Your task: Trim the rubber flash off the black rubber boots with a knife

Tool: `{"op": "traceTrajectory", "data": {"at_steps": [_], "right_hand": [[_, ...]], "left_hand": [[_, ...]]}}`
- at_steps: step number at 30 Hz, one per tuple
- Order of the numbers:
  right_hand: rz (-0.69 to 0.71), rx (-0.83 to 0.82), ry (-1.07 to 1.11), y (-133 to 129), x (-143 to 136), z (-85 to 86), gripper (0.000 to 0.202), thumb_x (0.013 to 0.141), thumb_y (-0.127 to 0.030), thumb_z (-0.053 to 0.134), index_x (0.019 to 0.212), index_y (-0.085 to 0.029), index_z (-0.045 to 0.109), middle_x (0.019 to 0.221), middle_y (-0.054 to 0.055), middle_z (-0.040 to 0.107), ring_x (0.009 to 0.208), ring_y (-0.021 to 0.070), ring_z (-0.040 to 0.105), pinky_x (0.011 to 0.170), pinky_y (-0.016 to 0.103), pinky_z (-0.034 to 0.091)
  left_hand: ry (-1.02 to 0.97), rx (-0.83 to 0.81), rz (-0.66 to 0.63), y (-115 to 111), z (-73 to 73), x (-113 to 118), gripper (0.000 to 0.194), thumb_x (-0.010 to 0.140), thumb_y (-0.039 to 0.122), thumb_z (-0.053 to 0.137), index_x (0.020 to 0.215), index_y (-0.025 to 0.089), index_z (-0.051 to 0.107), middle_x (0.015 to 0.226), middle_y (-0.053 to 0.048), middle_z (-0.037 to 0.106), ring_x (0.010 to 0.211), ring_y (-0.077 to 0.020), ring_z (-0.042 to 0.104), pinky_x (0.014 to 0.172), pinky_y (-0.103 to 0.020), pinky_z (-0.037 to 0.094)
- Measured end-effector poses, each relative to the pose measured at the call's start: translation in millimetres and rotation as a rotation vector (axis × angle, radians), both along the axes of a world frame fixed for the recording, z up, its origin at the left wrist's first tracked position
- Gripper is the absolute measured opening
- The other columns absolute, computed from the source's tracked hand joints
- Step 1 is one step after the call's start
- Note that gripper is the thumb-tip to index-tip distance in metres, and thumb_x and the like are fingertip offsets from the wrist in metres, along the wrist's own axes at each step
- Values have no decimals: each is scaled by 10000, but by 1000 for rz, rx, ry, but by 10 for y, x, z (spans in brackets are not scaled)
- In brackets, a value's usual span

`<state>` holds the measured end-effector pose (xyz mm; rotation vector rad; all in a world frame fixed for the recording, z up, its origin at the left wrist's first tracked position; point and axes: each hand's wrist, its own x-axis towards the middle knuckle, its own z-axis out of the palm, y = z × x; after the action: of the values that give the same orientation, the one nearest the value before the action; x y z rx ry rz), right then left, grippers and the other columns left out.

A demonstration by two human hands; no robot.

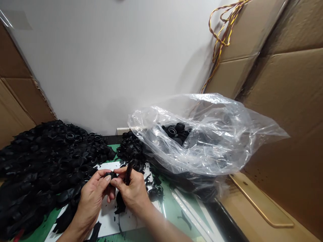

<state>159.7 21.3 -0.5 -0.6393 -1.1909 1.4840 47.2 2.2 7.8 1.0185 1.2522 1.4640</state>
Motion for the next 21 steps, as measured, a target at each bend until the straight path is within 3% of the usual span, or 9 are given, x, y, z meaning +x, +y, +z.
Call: {"op": "traceTrajectory", "data": {"at_steps": [6, 9, 11, 14, 17, 21], "right_hand": [[-20, 37, -47, 29, 54, 7, 302, 712, -474, 665, 801, -204, 562, 494, -47, 545, 446, 142, 537, 500, 277, 453], [-121, 97, -173, 67, 132, 18, 318, 733, -485, 631, 688, -171, 604, 522, -23, 531, 489, 122, 496, 510, 253, 421], [-165, 120, -214, 83, 176, 35, 312, 751, -470, 612, 723, -161, 640, 540, -18, 528, 508, 120, 480, 513, 244, 406], [-60, 139, -243, 88, 210, 54, 286, 756, -444, 611, 785, -167, 674, 563, -21, 525, 527, 119, 472, 526, 239, 396], [55, 137, -319, 83, 203, 59, 267, 750, -414, 616, 693, -156, 656, 535, -32, 493, 507, 106, 445, 510, 228, 366], [-113, 100, -357, 74, 167, 77, 244, 764, -347, 574, 620, -151, 592, 514, -27, 495, 499, 104, 441, 497, 224, 350]], "left_hand": [[55, -28, -49, -14, 18, -57, 329, 731, 408, 629, 954, 167, 653, 478, 35, 561, 408, -109, 454, 421, -222, 368], [106, -53, -125, -8, 63, -105, 335, 724, 407, 623, 900, 138, 713, 511, 1, 575, 453, -113, 423, 445, -232, 344], [124, -66, -173, -5, 77, -130, 322, 718, 397, 626, 892, 142, 718, 570, -10, 591, 485, -115, 418, 457, -231, 335], [106, -94, -233, 3, 64, -149, 341, 697, 402, 653, 952, 176, 675, 585, 16, 566, 500, -108, 411, 467, -216, 326], [97, -104, -193, 27, 36, -147, 366, 680, 452, 675, 926, 185, 625, 508, 60, 480, 458, -95, 374, 435, -200, 285], [154, 27, -41, 52, 17, -122, 391, 605, 416, 756, 888, 207, 586, 624, 56, 528, 452, -84, 428, 429, -201, 324]]}}
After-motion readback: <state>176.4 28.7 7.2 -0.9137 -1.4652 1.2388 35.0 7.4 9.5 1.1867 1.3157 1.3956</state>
